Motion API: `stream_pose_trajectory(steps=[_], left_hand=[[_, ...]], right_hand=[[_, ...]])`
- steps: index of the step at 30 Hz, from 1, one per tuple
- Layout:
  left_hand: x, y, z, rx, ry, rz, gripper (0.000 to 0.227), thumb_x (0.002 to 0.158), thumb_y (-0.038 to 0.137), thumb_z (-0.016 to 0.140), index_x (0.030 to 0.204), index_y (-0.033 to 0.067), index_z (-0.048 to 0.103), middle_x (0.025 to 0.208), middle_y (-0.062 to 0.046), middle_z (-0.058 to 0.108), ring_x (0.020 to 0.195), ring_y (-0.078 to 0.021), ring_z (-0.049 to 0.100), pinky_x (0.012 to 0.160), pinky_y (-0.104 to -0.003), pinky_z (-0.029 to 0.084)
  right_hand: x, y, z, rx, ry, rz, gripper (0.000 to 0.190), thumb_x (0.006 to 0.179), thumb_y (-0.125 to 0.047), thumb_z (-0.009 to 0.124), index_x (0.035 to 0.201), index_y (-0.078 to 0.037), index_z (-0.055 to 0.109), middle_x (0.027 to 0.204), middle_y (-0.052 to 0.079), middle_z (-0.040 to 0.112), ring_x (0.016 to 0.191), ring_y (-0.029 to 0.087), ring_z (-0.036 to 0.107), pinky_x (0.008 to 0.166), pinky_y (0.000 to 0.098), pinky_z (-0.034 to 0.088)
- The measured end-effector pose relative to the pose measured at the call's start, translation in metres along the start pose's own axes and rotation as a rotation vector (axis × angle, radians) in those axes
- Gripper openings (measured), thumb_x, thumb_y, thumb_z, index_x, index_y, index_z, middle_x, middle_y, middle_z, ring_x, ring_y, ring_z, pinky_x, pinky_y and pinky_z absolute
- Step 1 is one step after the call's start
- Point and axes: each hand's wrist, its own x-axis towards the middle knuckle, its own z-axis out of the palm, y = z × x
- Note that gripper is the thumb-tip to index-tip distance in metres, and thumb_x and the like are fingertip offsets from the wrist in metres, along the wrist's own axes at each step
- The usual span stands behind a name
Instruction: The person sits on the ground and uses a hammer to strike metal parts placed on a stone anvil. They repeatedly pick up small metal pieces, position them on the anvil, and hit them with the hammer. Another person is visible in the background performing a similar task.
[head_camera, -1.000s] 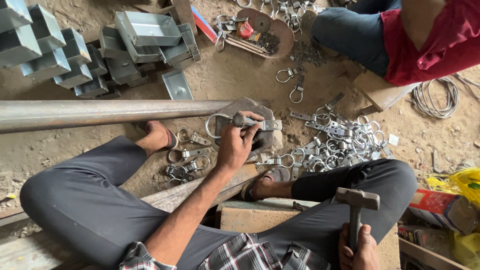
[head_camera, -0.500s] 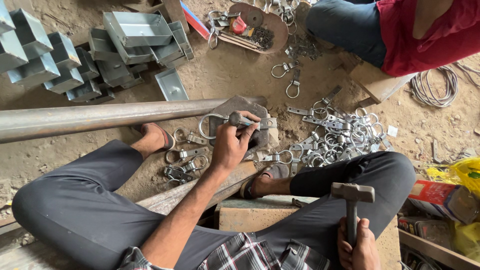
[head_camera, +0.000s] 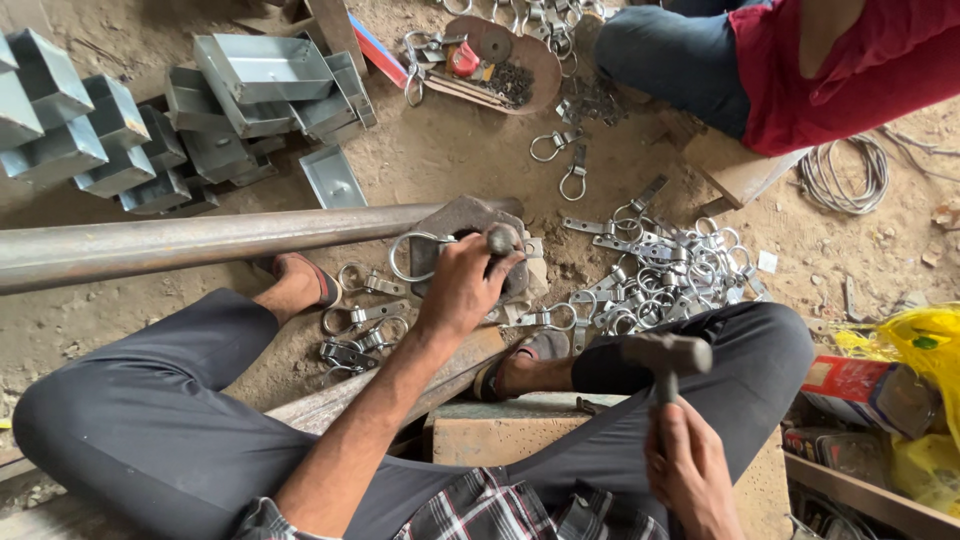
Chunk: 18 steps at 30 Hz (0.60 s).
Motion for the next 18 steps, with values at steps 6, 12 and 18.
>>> stream_pose_trajectory(steps=[6, 12, 18], left_hand=[[0.004, 0.008, 0.001, 0.000, 0.109, 0.151, 0.027, 0.097, 0.023, 0.068, 0.117, 0.0066, 0.062, 0.078, -0.010, 0.067, 0.064, -0.0182, 0.068, 0.047, -0.030, 0.058], [0.007, 0.003, 0.009, -0.047, -0.018, 0.044, 0.020, 0.106, 0.026, 0.063, 0.115, 0.0089, 0.063, 0.081, -0.010, 0.068, 0.065, -0.0176, 0.070, 0.045, -0.029, 0.060], [0.010, 0.013, 0.006, -0.028, 0.033, 0.095, 0.028, 0.100, 0.025, 0.064, 0.121, 0.0065, 0.063, 0.080, -0.014, 0.070, 0.067, -0.0234, 0.071, 0.047, -0.031, 0.061]], right_hand=[[0.007, -0.074, 0.057, -0.314, -0.077, -0.504, 0.036, 0.108, -0.032, 0.050, 0.086, -0.005, 0.059, 0.061, 0.000, 0.047, 0.052, 0.007, 0.040, 0.045, 0.0254, 0.034], [-0.004, -0.125, 0.047, -0.566, 0.240, -1.346, 0.026, 0.107, -0.012, 0.052, 0.094, 0.007, 0.041, 0.075, 0.004, 0.056, 0.065, 0.014, 0.052, 0.055, 0.0289, 0.043], [0.042, -0.108, 0.086, -0.923, 0.103, -0.711, 0.018, 0.097, -0.009, 0.050, 0.081, -0.003, 0.056, 0.060, 0.003, 0.046, 0.052, 0.017, 0.047, 0.044, 0.0374, 0.040]])
